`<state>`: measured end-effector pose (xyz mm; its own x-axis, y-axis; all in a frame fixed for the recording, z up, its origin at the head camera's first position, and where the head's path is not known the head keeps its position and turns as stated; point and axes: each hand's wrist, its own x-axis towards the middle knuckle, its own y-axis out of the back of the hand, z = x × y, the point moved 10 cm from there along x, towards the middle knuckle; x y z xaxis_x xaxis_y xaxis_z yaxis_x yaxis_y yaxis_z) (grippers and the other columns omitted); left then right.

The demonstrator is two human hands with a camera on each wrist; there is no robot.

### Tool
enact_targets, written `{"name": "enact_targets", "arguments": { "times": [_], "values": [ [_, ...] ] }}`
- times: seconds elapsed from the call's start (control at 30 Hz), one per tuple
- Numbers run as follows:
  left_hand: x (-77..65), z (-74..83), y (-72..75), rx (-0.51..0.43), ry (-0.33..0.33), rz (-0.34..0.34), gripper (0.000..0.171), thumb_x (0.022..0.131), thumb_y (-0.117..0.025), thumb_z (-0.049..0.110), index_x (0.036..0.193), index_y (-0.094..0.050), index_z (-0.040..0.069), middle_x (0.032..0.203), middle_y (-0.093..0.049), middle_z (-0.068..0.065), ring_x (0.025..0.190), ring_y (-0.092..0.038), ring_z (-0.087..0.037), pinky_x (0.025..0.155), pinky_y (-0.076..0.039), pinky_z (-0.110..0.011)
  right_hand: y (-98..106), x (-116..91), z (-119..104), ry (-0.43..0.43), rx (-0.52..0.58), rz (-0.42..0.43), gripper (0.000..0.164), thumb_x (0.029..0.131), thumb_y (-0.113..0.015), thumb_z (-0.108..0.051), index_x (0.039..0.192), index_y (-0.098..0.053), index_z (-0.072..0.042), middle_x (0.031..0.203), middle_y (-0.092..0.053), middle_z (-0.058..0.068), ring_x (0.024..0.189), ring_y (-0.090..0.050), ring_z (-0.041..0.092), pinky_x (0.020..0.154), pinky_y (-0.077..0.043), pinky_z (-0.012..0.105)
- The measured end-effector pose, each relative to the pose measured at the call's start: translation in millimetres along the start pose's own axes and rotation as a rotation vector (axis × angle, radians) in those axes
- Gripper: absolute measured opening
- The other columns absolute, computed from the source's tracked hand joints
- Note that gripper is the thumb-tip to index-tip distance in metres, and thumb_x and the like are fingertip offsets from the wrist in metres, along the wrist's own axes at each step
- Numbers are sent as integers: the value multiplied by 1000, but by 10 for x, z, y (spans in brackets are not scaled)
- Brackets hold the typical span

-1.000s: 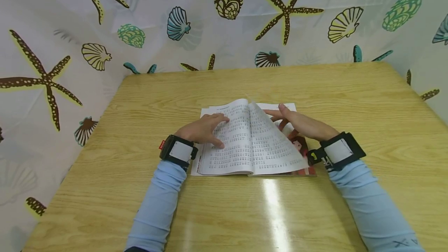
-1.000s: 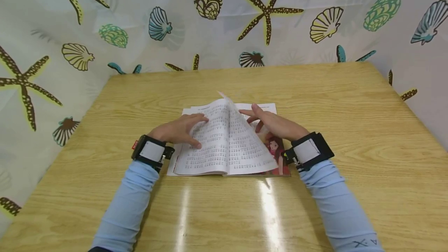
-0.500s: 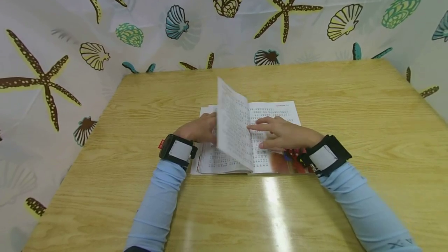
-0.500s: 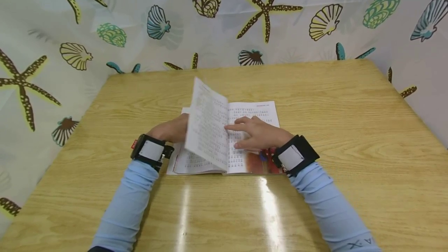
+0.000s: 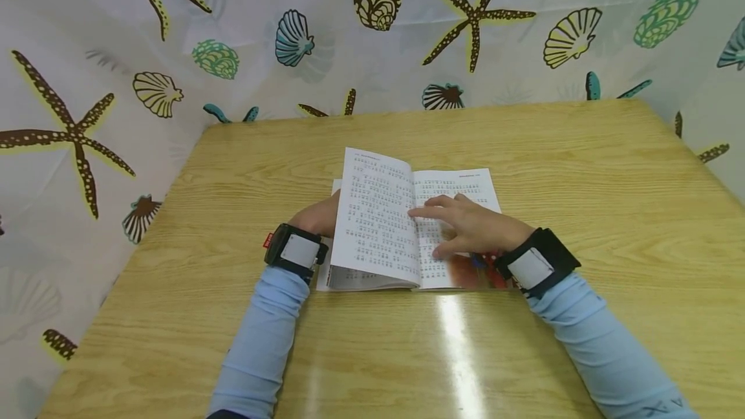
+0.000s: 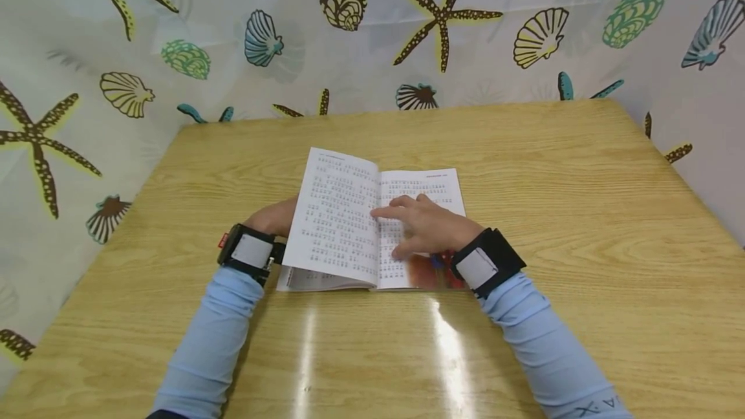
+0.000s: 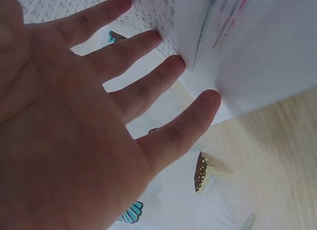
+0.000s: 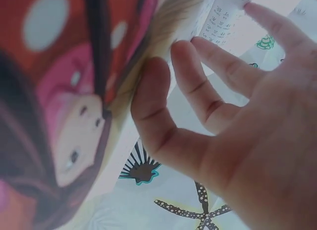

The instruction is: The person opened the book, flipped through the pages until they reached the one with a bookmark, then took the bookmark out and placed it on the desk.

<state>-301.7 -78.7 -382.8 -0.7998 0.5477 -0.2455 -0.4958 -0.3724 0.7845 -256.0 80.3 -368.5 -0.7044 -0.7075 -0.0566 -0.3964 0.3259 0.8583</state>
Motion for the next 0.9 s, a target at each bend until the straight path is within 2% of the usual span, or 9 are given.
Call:
{"name": "enact_targets", "arguments": {
  "times": [0.1, 0.27, 0.4, 0.53, 0.6, 0.67, 0.77, 0.83, 0.9],
  "values": [
    [23, 72, 2, -26, -116, -9, 13, 93, -66, 4, 105, -63, -1, 99, -58, -7, 89, -53, -20, 74, -42, -28, -8, -10, -3, 6, -16, -11, 67, 89, -78, -25, 149, -52, -10, 145, -45, 28, 122, -45, 51, 101, -39, 63],
    [46, 56, 64, -40, -196, 10, 13, 96, -62, 5, 104, -70, -2, 93, -67, -8, 75, -56, -16, 63, -42, -24, 6, -8, -60, 73, -39, 4, 60, 91, -71, -22, 147, -53, -8, 142, -47, 29, 124, -47, 49, 99, -38, 62],
    [39, -98, 200, -137, -115, 114, 36, 105, -51, 15, 136, -59, -3, 117, -68, -16, 93, -61, -24, 82, -50, -33, 1, 10, -124, 118, -64, 23, 54, 93, -63, -15, 145, -54, -5, 139, -50, 29, 127, -49, 44, 99, -37, 60],
    [18, -285, 313, -274, 38, 232, 57, 112, -28, 38, 157, -35, 4, 141, -56, -19, 122, -56, -30, 107, -42, -45, -23, 26, -144, 109, -102, 27, 51, 94, -59, -11, 144, -54, -5, 138, -52, 28, 127, -50, 42, 99, -38, 58],
    [27, -322, 328, -297, 74, 259, 63, 111, -27, 44, 161, -23, 7, 150, -47, -20, 130, -51, -33, 111, -38, -48, -27, 30, -141, 96, -120, 30, 51, 93, -59, -9, 144, -55, -5, 137, -53, 28, 126, -52, 42, 98, -39, 58],
    [50, -319, 321, -259, 84, 262, 73, 109, -40, 43, 163, -9, 5, 161, -30, -22, 142, -39, -35, 117, -30, -48, -24, 30, -130, 77, -128, 31, 51, 93, -60, -8, 144, -55, -6, 137, -53, 27, 125, -53, 41, 97, -40, 57],
    [97, -255, 290, -90, 59, 240, 96, 100, -66, 32, 161, 1, 2, 166, -10, -24, 151, -19, -38, 122, -18, -49, -14, 34, -124, 60, -134, 34, 51, 93, -61, -6, 143, -56, -7, 136, -54, 26, 123, -53, 41, 96, -42, 56],
    [108, -213, 247, 51, 49, 201, 102, 92, -77, 28, 162, -7, 2, 167, -2, -23, 153, -6, -40, 122, -14, -53, -12, 39, -119, 52, -136, 34, 51, 93, -62, -5, 143, -56, -8, 137, -54, 26, 124, -53, 40, 97, -42, 56],
    [119, -162, 185, 151, 20, 145, 95, 88, -81, 25, 160, -23, 4, 167, -7, -22, 152, -8, -43, 120, -17, -57, -13, 44, -113, 43, -135, 30, 51, 93, -62, -5, 144, -56, -8, 138, -54, 26, 125, -52, 41, 98, -42, 57]
  ]
}}
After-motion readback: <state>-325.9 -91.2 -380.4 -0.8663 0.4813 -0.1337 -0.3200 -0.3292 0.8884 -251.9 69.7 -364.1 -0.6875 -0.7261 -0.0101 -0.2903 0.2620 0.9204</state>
